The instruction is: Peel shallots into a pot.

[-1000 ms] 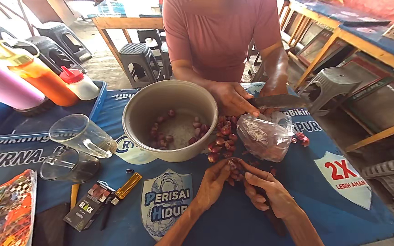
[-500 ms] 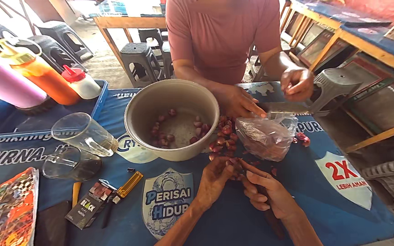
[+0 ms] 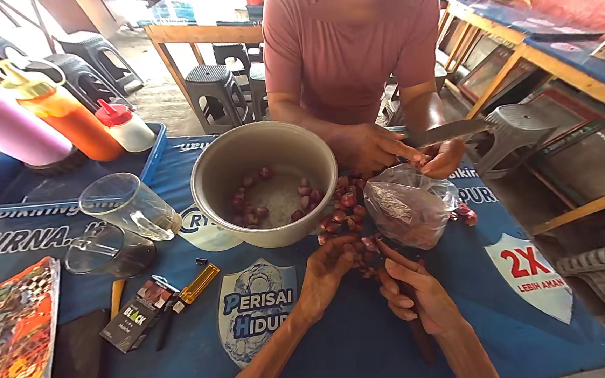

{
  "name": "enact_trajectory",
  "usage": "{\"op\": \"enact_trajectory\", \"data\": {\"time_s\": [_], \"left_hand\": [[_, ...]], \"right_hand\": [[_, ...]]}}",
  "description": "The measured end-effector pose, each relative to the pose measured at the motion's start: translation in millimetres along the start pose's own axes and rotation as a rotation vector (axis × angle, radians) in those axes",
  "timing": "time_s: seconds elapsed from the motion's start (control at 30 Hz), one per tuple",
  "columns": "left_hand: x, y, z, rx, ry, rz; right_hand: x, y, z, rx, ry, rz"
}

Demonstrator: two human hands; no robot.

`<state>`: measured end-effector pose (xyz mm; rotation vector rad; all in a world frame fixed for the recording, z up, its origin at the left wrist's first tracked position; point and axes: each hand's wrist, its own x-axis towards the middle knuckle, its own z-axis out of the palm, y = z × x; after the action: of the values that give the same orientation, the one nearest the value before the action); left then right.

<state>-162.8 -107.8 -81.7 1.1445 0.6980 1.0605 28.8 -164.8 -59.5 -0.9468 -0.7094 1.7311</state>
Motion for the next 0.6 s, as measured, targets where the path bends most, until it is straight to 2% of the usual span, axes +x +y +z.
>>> {"op": "enact_trajectory", "data": {"time_s": [0.27, 0.37, 0.6], "left_hand": [[1.3, -2.5, -1.0, -0.088, 0.022, -0.043], [0.2, -2.2, 0.2, -0.041, 0.060, -0.010], [-1.4, -3.2, 1.8, -0.003, 0.109, 0.032]], "right_hand": [[-0.5, 4.6, 6.0, -0.195, -0.026, -0.025], [-0.1, 5.0, 6.6, -0.249, -0.098, -0.024], [0.4, 3.9, 9.3, -0.328, -0.078, -0.013]]}}
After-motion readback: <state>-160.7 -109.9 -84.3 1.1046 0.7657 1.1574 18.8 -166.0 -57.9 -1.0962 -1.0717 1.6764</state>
